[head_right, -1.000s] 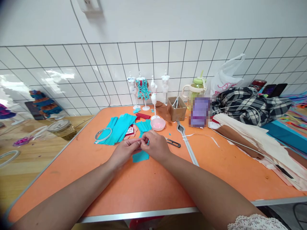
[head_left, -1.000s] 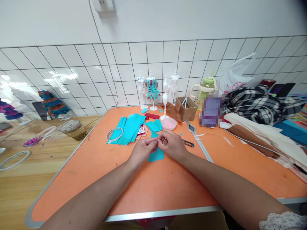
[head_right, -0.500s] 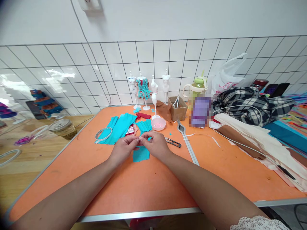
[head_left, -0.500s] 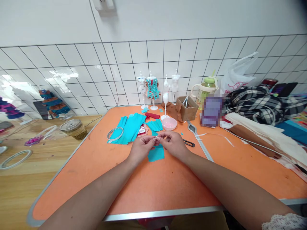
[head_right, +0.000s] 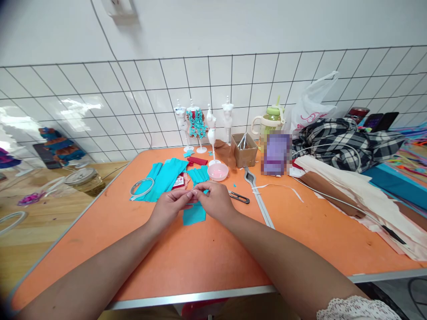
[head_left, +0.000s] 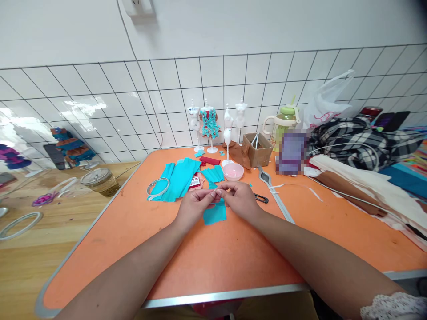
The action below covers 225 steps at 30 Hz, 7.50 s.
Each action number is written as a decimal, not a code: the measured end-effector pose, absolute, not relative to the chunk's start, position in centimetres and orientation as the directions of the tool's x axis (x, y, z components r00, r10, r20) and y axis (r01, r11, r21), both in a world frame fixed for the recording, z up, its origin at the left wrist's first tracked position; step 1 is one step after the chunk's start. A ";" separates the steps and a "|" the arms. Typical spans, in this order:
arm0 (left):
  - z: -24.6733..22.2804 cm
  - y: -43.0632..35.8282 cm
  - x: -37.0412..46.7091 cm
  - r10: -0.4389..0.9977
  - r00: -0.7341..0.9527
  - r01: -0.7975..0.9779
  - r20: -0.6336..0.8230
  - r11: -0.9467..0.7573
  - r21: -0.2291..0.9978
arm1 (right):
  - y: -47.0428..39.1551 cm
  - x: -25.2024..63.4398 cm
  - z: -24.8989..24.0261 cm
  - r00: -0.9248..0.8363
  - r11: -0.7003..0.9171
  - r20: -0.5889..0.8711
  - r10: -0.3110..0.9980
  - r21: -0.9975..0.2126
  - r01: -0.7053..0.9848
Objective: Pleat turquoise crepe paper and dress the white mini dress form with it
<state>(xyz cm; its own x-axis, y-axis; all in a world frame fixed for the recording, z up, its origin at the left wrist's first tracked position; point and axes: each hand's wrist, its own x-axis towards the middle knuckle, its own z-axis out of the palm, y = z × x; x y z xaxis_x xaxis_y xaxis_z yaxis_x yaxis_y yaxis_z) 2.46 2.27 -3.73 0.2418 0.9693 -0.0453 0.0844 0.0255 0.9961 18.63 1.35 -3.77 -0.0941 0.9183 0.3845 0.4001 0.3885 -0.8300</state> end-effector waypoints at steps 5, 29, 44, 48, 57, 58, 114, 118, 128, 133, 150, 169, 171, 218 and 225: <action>-3.8 2.5 2.3 0.973 0.211 -0.021 -0.093 0.099 0.995 | 1.0 18.8 -3.9 -0.179 0.514 0.498 0.848 -0.692 0.507; -4.0 2.5 2.5 0.952 0.240 0.064 -0.189 0.178 0.982 | 1.4 19.3 -4.4 -0.283 0.549 0.531 0.798 -0.451 0.703; -3.1 1.9 2.5 0.952 0.284 0.317 -0.111 0.016 0.948 | 1.6 18.1 -5.1 -0.209 0.491 0.505 0.838 -0.529 0.692; -3.1 1.8 2.6 0.952 0.272 0.285 -0.137 0.057 0.957 | 1.8 17.8 -4.9 -0.130 0.420 0.425 0.896 -0.715 0.559; -3.8 2.4 2.4 0.920 0.332 0.117 -0.206 0.176 0.977 | 2.9 18.9 -4.8 -0.129 0.057 0.060 0.990 -0.998 -0.029; -3.8 2.3 2.4 0.917 0.345 0.110 -0.199 0.171 0.979 | 3.0 19.0 -4.8 -0.158 0.012 0.030 0.987 -0.994 -0.110; -3.7 1.8 2.4 0.951 0.298 0.292 0.082 -0.173 0.941 | 1.1 20.3 -4.2 -0.202 0.448 0.401 0.893 -0.753 0.483; -4.0 1.8 2.4 0.947 0.312 0.327 0.081 -0.186 0.927 | 1.1 20.5 -4.2 -0.231 0.454 0.392 0.891 -0.739 0.498; -4.1 1.6 2.7 0.926 0.368 0.374 0.083 -0.229 0.899 | 1.1 20.1 -4.3 -0.306 0.509 0.411 0.859 -0.625 0.592; -4.3 2.2 2.2 0.934 0.347 0.386 0.084 -0.225 0.895 | 1.9 20.9 -4.2 -0.122 0.386 0.370 0.921 -0.823 0.418; -5.4 3.0 2.0 0.725 0.647 0.691 0.235 -0.688 0.222 | 3.4 22.6 -6.3 -0.428 0.383 0.131 0.894 -0.718 0.581; -5.8 2.8 2.3 0.764 0.611 0.727 0.207 -0.645 0.237 | 3.2 22.0 -7.0 -0.374 0.334 0.080 0.924 -0.646 0.686; -5.8 2.8 2.3 0.762 0.614 0.725 0.205 -0.648 0.234 | 3.2 21.9 -7.1 -0.375 0.336 0.079 0.923 -0.637 0.694; -6.3 3.3 2.4 0.770 0.589 0.714 0.245 -0.638 0.288 | 3.1 21.8 -7.3 -0.332 0.328 0.114 0.936 -0.621 0.712; -6.3 3.3 2.5 0.767 0.592 0.711 0.247 -0.641 0.289 | 3.3 21.9 -7.6 -0.345 0.335 0.116 0.931 -0.641 0.690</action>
<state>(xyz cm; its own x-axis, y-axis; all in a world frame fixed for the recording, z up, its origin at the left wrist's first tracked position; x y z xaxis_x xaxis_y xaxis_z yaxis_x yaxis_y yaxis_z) 2.46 3.29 -6.26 0.5922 0.7671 0.2467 0.7106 -0.6415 0.2891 21.86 3.29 -7.62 -0.3449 0.9315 0.1161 0.6905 0.3355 -0.6408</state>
